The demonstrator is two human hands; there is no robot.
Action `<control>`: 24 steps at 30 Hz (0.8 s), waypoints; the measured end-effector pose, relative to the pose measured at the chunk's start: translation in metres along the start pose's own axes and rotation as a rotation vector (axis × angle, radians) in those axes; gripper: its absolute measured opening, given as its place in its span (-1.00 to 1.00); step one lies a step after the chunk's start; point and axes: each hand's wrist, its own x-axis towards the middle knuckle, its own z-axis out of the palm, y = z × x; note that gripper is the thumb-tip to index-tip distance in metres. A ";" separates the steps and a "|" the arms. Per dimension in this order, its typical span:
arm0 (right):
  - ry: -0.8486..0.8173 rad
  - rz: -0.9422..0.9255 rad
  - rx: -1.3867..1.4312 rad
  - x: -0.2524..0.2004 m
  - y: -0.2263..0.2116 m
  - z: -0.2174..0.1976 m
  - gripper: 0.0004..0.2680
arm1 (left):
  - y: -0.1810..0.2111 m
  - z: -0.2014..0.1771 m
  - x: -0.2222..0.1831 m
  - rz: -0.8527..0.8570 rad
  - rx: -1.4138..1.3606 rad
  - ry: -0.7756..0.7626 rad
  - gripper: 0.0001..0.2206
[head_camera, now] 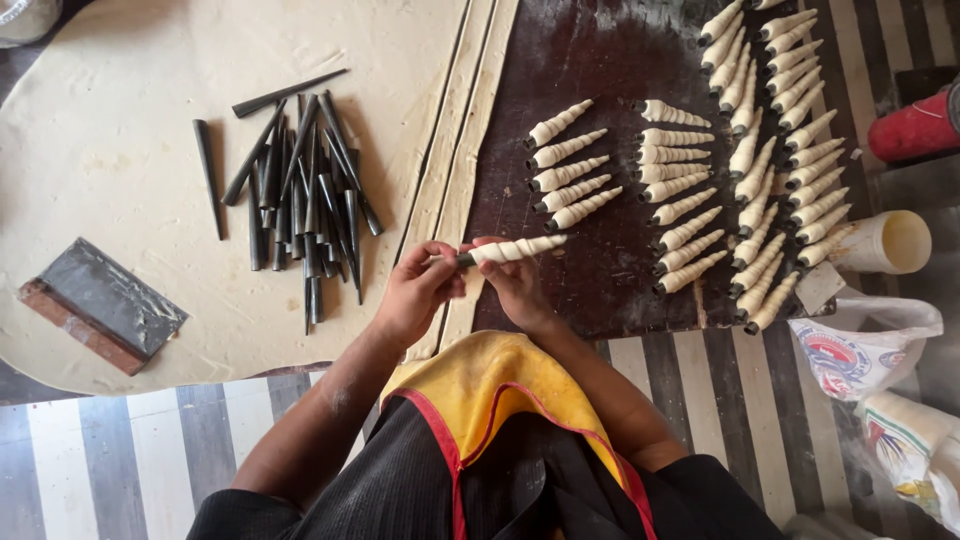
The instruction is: The person cuts strips from a large sheet of dough using a bench scraper, then wraps each strip around a metal cone mold to form a spiral. The finished cones are placed on the table. Another person occasionally brushes the cones with a liquid.
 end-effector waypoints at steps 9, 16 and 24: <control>0.057 -0.023 -0.030 -0.002 0.000 0.004 -0.76 | -0.005 0.004 -0.003 -0.049 -0.027 0.084 -0.83; -0.026 -0.026 0.031 0.000 -0.001 0.004 -0.72 | -0.015 -0.012 0.004 0.057 -0.031 0.024 -0.86; 0.036 0.020 -0.118 0.003 -0.010 0.008 -0.75 | -0.011 -0.009 0.001 -0.094 -0.100 0.097 -0.89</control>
